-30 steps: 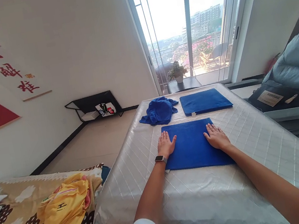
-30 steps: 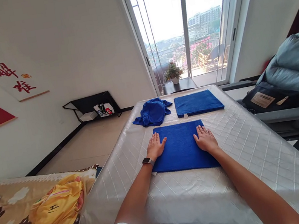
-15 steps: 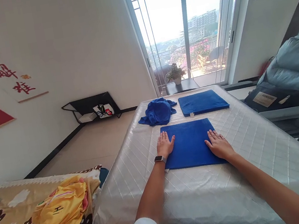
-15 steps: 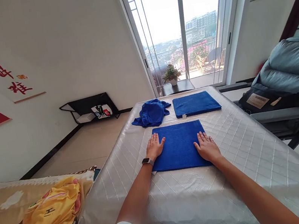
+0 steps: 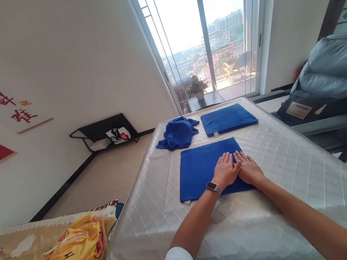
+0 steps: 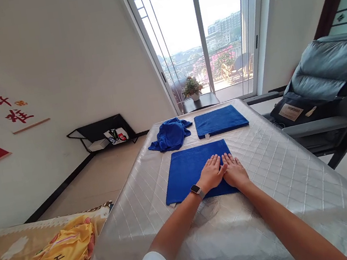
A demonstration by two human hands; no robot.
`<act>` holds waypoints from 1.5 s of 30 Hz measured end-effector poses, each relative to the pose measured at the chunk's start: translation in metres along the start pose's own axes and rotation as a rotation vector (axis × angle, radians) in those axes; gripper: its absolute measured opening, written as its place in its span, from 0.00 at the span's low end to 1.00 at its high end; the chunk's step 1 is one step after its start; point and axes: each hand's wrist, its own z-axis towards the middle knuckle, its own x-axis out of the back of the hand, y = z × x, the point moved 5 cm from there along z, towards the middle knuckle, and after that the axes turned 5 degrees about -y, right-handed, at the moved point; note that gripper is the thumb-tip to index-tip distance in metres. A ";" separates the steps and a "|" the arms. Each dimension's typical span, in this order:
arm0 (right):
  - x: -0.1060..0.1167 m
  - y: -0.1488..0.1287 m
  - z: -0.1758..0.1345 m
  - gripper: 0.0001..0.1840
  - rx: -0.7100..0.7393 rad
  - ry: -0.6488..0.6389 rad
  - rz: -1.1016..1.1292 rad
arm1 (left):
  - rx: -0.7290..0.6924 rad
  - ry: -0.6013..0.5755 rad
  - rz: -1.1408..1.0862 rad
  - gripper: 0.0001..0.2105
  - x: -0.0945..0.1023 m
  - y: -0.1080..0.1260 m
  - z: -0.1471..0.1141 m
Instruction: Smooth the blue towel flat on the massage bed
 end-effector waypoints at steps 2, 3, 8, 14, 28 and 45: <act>-0.002 0.001 0.000 0.32 0.016 0.006 0.005 | 0.000 -0.007 0.000 0.33 -0.010 0.015 0.005; -0.002 0.002 0.000 0.32 0.018 0.011 0.011 | 0.012 -0.013 0.010 0.33 -0.013 0.017 0.004; -0.001 0.001 0.002 0.34 -0.008 0.014 0.023 | 0.073 -0.062 0.063 0.35 -0.008 -0.020 -0.024; 0.002 -0.001 0.001 0.35 -0.019 0.003 0.035 | 0.358 -0.090 0.070 0.39 0.011 -0.109 -0.092; 0.017 -0.007 -0.040 0.34 0.027 -0.006 -0.065 | 0.478 -0.060 0.060 0.42 0.014 -0.137 -0.134; 0.004 -0.011 -0.083 0.32 -0.010 -0.031 -0.027 | -0.010 -0.101 -0.029 0.38 0.016 0.016 -0.067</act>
